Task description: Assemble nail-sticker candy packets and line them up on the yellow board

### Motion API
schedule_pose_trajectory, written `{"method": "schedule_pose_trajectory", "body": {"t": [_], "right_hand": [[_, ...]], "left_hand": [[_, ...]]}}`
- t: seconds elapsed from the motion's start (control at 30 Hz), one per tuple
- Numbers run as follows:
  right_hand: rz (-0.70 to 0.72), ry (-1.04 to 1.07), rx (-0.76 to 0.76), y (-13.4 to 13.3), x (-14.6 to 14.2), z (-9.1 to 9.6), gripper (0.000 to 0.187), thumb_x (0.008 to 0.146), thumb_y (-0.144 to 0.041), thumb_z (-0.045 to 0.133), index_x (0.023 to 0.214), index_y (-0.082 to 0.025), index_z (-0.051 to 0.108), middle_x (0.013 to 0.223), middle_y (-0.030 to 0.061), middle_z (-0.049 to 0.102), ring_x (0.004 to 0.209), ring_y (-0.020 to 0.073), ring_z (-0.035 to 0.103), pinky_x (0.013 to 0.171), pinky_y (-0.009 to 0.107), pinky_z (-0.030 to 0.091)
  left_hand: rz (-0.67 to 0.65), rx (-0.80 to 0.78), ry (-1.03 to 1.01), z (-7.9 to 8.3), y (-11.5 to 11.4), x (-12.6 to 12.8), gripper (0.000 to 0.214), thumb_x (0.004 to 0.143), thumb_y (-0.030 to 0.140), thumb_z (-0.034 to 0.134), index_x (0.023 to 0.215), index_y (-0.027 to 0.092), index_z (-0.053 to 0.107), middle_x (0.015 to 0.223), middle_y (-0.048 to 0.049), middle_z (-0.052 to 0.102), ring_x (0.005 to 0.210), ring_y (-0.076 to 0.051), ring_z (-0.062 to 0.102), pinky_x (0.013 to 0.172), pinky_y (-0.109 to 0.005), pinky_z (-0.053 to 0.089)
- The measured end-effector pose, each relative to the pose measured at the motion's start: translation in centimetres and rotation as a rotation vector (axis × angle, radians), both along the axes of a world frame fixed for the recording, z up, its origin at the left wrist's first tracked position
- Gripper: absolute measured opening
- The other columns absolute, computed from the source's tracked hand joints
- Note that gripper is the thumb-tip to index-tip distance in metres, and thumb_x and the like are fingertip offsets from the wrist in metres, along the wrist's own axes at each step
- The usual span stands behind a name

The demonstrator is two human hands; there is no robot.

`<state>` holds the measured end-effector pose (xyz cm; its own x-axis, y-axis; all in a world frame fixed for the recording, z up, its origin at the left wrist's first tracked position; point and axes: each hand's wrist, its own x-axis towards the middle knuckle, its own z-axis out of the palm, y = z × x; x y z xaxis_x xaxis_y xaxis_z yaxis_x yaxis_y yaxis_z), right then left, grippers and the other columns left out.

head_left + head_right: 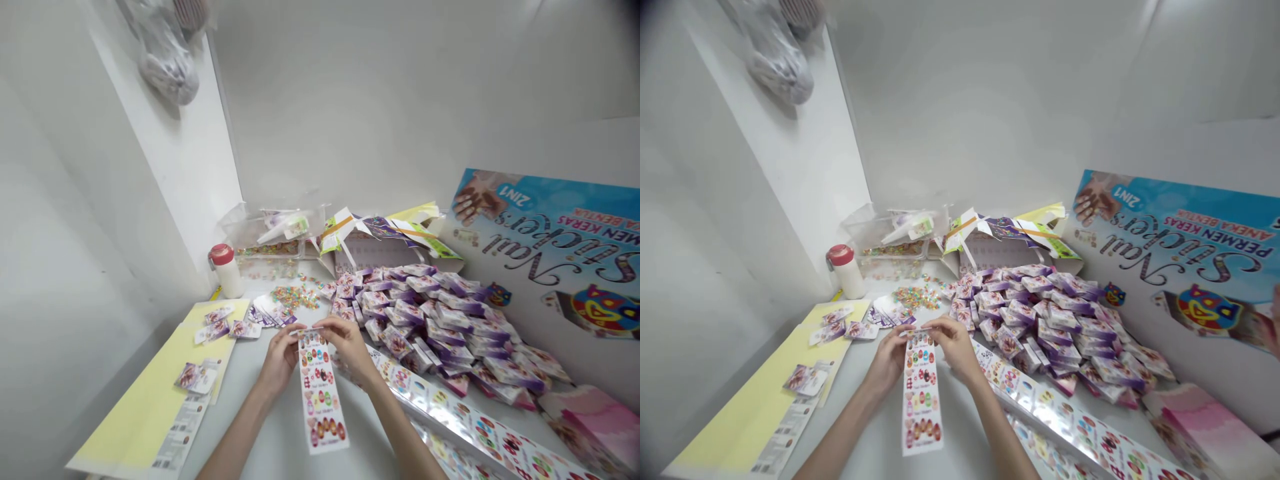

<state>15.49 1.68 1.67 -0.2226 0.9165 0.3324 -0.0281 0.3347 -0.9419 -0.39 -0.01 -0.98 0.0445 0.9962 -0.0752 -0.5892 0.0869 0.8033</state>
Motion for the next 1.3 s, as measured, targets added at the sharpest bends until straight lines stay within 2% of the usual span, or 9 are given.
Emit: {"method": "schedule_pose_trajectory", "body": {"t": [0.2,0.43,0.63,0.7,0.83,0.97,1.1,1.2,1.3], "right_hand": [[-0.021,-0.161,0.189,0.2,-0.2,-1.2,0.024,0.077,-0.011,0.048,0.073,-0.019,0.070,0.080,0.0027,0.057,0.069,0.0135,0.055,0.065,0.027,0.045],[-0.099,-0.299,0.132,0.3,-0.9,-2.3,0.030,0.070,-0.003,0.044,0.077,-0.017,0.069,0.076,0.0016,0.060,0.060,0.0105,0.051,0.059,0.022,0.040],[0.572,-0.566,-0.097,-1.5,-0.3,-0.2,0.018,0.067,-0.020,0.067,0.083,-0.022,0.072,0.077,-0.0017,0.066,0.062,0.0112,0.056,0.057,0.019,0.042],[0.694,-0.723,-0.096,-2.4,-0.6,0.1,0.023,0.061,-0.025,0.074,0.083,-0.025,0.072,0.074,-0.0032,0.064,0.060,0.0113,0.056,0.055,0.019,0.042],[0.790,-1.018,0.052,-4.2,-1.7,-0.5,0.037,0.045,-0.021,0.082,0.079,-0.031,0.073,0.070,-0.0043,0.061,0.054,0.0130,0.054,0.046,0.022,0.037],[0.637,-1.287,0.226,-5.6,-2.2,-2.1,0.044,0.037,-0.013,0.083,0.076,-0.028,0.071,0.086,0.0020,0.063,0.068,0.0221,0.060,0.042,0.023,0.028],[0.622,-1.112,0.122,-5.0,-1.6,-1.2,0.024,0.050,-0.009,0.079,0.066,-0.023,0.067,0.074,-0.0008,0.063,0.068,0.0189,0.060,0.048,0.023,0.034],[0.546,-0.815,0.001,-3.2,-0.9,2.7,0.015,0.066,-0.008,0.066,0.072,-0.022,0.066,0.062,-0.0038,0.061,0.060,0.0142,0.057,0.053,0.022,0.038],[0.403,-0.473,-0.062,-1.2,-0.7,7.6,0.003,0.073,-0.021,0.062,0.070,-0.019,0.063,0.060,-0.0027,0.059,0.053,0.0120,0.055,0.050,0.022,0.039]], "left_hand": [[-0.025,0.006,0.134,-0.2,0.2,0.0,0.016,0.063,0.020,0.069,0.077,0.015,0.066,0.095,-0.0084,0.071,0.086,-0.021,0.068,0.078,-0.031,0.053],[0.068,0.087,0.532,-1.0,0.6,0.3,0.025,0.070,0.034,0.061,0.087,0.016,0.062,0.079,-0.0036,0.065,0.063,-0.014,0.062,0.049,-0.022,0.049],[0.184,0.097,0.671,-2.2,1.5,-0.8,0.026,0.072,0.038,0.055,0.087,0.017,0.061,0.070,-0.0006,0.059,0.054,-0.011,0.055,0.044,-0.019,0.042],[0.207,0.092,0.718,-2.9,1.7,-0.9,0.024,0.074,0.036,0.052,0.085,0.017,0.061,0.066,0.0004,0.058,0.051,-0.011,0.053,0.042,-0.019,0.038],[0.238,0.085,0.814,-4.1,2.1,-1.0,0.017,0.074,0.028,0.049,0.079,0.018,0.061,0.053,0.0034,0.055,0.046,-0.011,0.049,0.045,-0.020,0.035],[0.259,0.058,0.885,-4.4,2.2,-0.9,0.012,0.072,0.021,0.049,0.074,0.019,0.061,0.046,0.0058,0.052,0.043,-0.011,0.048,0.047,-0.021,0.032],[0.241,0.043,0.870,-3.6,2.5,-0.4,0.010,0.072,0.020,0.051,0.072,0.020,0.061,0.043,0.0071,0.049,0.040,-0.010,0.045,0.047,-0.020,0.030],[0.140,0.066,0.789,-1.3,3.4,0.0,0.015,0.075,0.028,0.052,0.076,0.018,0.063,0.045,0.0060,0.051,0.037,-0.011,0.047,0.045,-0.021,0.034],[0.035,0.153,0.695,3.1,4.3,-0.1,0.030,0.080,0.042,0.051,0.080,0.016,0.067,0.056,-0.0004,0.062,0.051,-0.015,0.058,0.051,-0.024,0.043]]}}
